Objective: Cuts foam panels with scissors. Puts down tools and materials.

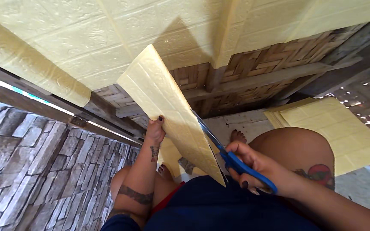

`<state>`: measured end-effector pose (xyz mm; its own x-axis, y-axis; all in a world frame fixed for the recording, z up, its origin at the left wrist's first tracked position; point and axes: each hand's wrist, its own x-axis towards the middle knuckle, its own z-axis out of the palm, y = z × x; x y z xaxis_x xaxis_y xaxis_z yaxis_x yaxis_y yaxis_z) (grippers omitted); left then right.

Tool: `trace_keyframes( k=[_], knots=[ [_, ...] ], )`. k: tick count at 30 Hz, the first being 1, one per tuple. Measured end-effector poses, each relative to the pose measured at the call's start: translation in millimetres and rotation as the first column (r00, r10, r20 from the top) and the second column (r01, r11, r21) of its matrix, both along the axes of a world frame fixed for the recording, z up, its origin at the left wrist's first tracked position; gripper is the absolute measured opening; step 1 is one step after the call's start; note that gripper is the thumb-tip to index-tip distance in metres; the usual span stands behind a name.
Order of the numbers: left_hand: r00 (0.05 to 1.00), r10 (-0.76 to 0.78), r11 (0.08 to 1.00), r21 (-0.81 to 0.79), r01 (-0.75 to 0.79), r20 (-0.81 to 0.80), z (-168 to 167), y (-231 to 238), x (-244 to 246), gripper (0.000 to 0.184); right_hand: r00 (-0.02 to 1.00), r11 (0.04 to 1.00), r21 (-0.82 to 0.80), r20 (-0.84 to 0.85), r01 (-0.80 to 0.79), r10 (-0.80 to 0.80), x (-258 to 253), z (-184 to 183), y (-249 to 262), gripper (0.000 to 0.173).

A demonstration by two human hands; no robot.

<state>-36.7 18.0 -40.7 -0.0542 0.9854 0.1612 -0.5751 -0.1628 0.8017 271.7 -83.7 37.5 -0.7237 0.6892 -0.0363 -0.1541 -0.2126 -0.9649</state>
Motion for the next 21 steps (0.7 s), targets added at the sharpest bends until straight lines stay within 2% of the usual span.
trace_keyframes(
  k=[14,21],
  knots=[
    [0.994,-0.066,0.997,0.025,0.068,-0.088,-2,-1,-1,0.049,0.995,0.995,0.004,-0.015,-0.096,0.096,2,7,10,0.055],
    [0.999,-0.01,0.999,-0.039,0.009,-0.033,-3,-3,6,0.06,0.994,0.998,-0.03,-0.091,0.057,-0.059,-6,4,5,0.054]
  ],
)
